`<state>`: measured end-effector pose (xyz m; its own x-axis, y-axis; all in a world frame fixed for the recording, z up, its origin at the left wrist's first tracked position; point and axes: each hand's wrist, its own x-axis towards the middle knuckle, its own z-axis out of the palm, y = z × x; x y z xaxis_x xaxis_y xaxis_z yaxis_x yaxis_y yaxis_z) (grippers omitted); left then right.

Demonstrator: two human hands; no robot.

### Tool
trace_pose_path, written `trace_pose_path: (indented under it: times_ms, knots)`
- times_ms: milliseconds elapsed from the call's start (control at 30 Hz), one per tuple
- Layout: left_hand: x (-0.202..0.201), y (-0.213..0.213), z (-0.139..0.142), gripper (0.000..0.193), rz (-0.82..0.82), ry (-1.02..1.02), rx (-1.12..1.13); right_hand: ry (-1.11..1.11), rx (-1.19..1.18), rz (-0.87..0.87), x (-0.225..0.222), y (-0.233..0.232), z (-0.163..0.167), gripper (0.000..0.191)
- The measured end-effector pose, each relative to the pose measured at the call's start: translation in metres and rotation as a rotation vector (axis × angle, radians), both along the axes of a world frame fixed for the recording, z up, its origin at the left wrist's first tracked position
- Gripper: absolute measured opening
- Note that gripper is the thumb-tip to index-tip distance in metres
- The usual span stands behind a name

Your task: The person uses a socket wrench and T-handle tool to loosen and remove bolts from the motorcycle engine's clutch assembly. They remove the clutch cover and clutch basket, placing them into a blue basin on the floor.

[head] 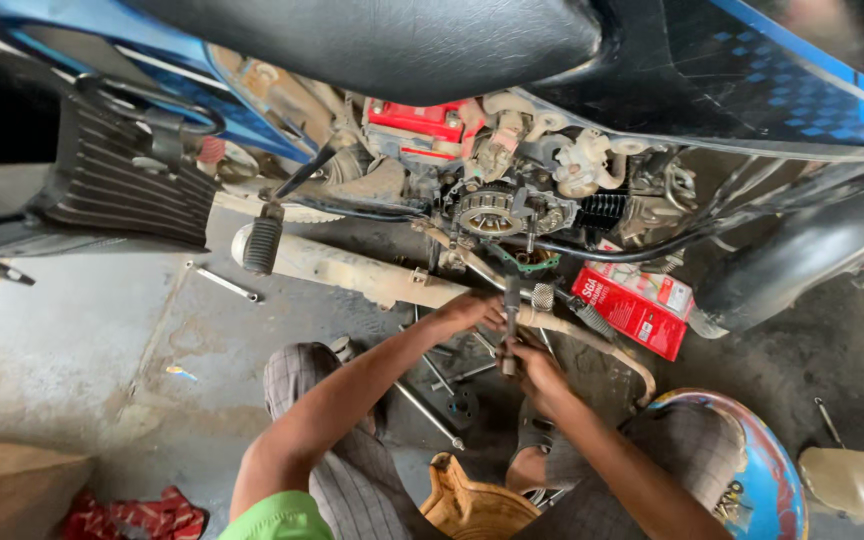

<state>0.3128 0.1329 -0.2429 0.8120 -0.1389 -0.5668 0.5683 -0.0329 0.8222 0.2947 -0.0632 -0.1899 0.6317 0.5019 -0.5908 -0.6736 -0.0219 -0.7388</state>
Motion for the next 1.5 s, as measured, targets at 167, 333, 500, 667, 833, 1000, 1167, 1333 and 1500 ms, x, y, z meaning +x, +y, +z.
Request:
trace_pose_path:
  times_ms: [167, 333, 500, 667, 833, 1000, 1167, 1333, 1500]
  knots:
    - [0.020, 0.008, 0.030, 0.029, 0.304, -0.115, 0.070, -0.037, 0.049, 0.144, 0.047, 0.057, 0.029, 0.047]
    - [0.033, 0.024, 0.007, 0.017, 0.499, -0.283, -0.192, -0.018, 0.261, 0.082, 0.067, 0.079, 0.017, 0.036]
    - [0.042, 0.029, -0.010, 0.018, 0.511, -0.207, -0.164, -0.025, 0.209, 0.041, 0.075, 0.083, -0.001, 0.031]
    - [0.043, 0.026, -0.015, 0.015, 0.567, -0.260, -0.211, -0.012, 0.176, 0.032, 0.077, 0.080, -0.010, 0.032]
    - [0.044, 0.026, -0.012, 0.018, 0.602, -0.209, -0.221, -0.008, 0.219, -0.008, 0.075, 0.076, -0.016, 0.033]
    - [0.045, 0.025, 0.000, 0.021, 0.624, -0.166, -0.085, 0.003, 0.182, 0.019, 0.077, 0.077, -0.014, 0.034]
    - [0.042, 0.025, 0.012, 0.025, 0.592, -0.163, 0.039, 0.013, 0.069, -0.002, 0.078, 0.080, -0.009, 0.039]
    - [0.037, 0.028, 0.022, 0.027, 0.619, -0.151, 0.004, 0.011, 0.211, -0.001, 0.078, 0.081, -0.005, 0.037]
    - [0.035, 0.028, 0.028, 0.029, 0.614, -0.245, -0.008, -0.041, 0.146, -0.058, 0.076, 0.085, -0.003, 0.041]
